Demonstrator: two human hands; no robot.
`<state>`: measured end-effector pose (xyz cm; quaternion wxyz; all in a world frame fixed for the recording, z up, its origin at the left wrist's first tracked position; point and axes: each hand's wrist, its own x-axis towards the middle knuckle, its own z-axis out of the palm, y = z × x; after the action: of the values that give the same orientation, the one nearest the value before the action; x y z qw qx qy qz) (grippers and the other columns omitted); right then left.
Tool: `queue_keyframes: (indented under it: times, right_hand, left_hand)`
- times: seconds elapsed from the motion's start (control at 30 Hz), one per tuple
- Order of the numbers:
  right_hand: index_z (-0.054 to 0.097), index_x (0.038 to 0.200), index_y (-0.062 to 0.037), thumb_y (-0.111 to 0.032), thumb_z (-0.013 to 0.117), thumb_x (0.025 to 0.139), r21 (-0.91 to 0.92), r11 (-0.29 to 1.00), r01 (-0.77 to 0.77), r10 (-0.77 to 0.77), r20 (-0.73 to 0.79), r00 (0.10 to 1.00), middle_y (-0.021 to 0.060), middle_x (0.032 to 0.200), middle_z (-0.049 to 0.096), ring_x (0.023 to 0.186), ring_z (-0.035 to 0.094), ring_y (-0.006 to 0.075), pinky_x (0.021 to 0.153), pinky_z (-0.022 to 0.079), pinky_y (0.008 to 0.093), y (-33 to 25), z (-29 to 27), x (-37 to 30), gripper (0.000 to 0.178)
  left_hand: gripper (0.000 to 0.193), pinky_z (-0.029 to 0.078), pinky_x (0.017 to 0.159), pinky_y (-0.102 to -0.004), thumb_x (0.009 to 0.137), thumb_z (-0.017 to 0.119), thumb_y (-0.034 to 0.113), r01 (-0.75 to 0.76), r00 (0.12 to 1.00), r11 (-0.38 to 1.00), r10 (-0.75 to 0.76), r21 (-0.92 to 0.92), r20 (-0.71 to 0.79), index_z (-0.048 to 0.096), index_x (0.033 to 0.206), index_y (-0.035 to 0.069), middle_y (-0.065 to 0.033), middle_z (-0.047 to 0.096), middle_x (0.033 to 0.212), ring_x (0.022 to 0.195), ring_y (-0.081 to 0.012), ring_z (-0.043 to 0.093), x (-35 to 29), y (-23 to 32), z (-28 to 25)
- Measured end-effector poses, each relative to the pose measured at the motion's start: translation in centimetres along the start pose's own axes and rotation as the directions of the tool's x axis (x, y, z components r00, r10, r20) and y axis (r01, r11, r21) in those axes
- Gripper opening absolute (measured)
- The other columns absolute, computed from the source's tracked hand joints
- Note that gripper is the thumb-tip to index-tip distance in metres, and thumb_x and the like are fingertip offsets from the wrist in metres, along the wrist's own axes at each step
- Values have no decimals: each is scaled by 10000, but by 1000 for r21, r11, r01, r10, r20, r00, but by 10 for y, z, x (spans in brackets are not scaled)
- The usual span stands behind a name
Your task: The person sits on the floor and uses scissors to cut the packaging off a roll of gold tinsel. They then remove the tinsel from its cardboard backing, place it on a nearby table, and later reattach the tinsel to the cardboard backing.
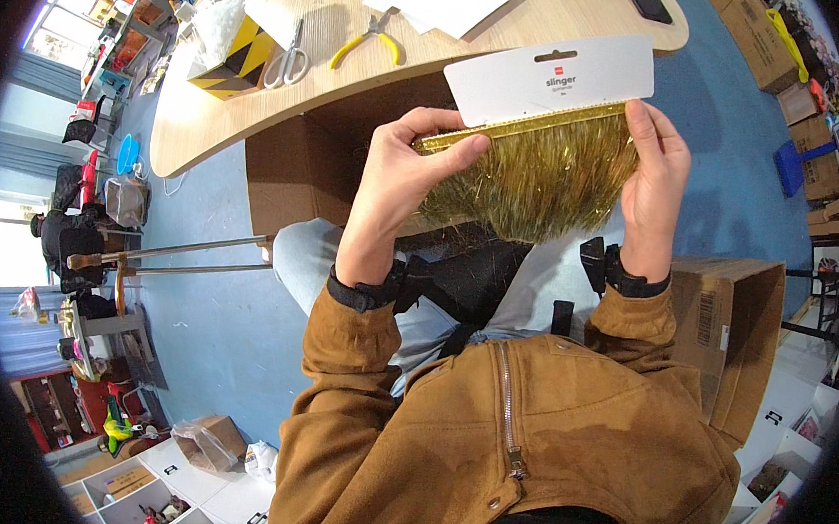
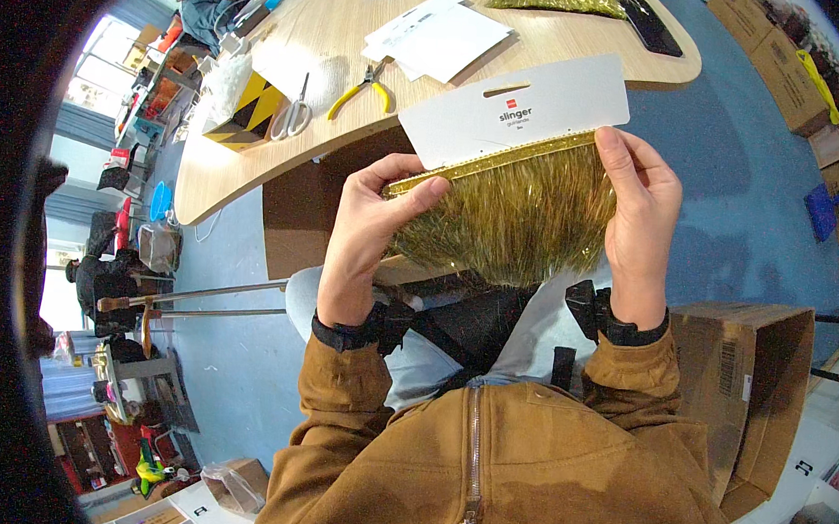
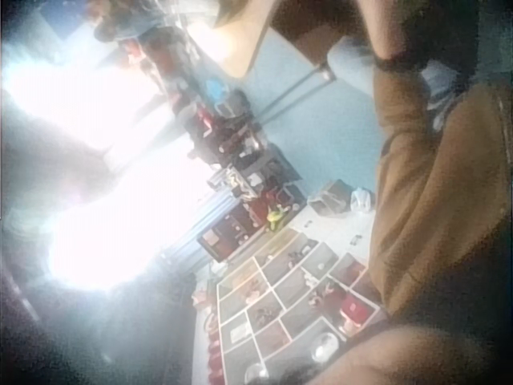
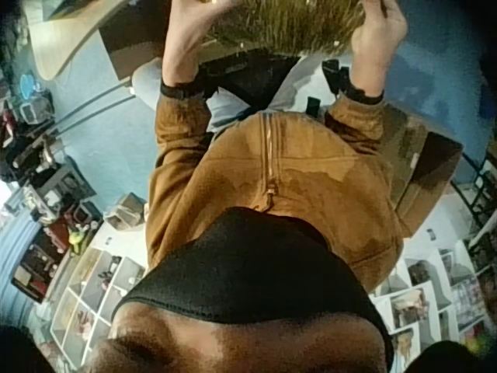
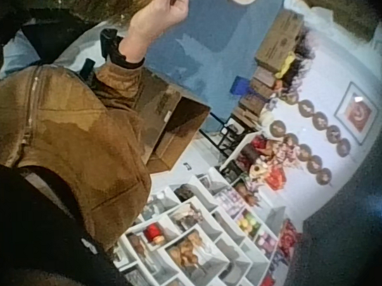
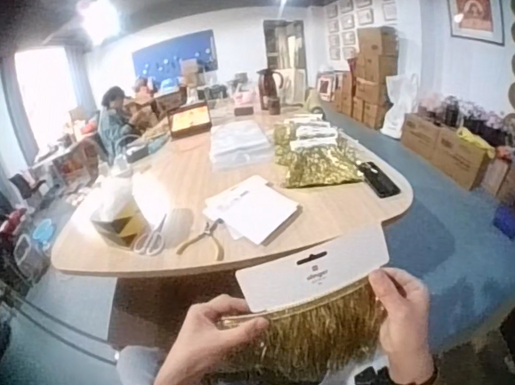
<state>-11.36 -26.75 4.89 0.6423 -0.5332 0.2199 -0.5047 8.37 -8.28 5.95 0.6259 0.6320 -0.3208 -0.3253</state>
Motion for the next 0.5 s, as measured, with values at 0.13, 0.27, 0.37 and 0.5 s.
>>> queue_keyframes:
  times: [0.13,0.27,0.37,0.5]
  right_hand:
    - [735,1093,43,-154,738,982,31,999,-33,32,18,999,56,1009,733,897,641,81,818,495,221,1,-1,2,226]
    - [735,1087,33,-156,735,984,51,994,-96,95,26,995,60,1019,733,906,649,89,827,503,227,4,-3,4,216]
    - [736,1083,27,-157,730,986,95,987,-131,127,42,991,60,1023,735,912,655,93,832,509,232,9,-4,7,207]
    - [737,1080,23,-157,729,987,134,981,-143,136,61,989,61,1030,738,920,657,94,835,512,236,14,-4,9,203]
  left_hand:
    - [274,516,740,-225,857,869,197,-19,999,1000,20,-23,39,784,1029,2,-40,741,933,838,-76,658,-1,-1,-1]
    - [222,518,732,-229,867,860,189,50,997,990,-42,-135,59,797,989,15,-33,749,909,811,-76,660,0,-3,1]
    - [195,523,735,-234,870,854,170,119,991,966,-102,-228,83,791,979,21,-30,753,893,799,-77,664,-1,-4,2]
    - [156,530,748,-239,876,841,133,182,982,931,-156,-317,106,776,965,22,-29,757,902,796,-83,673,-4,-4,4]
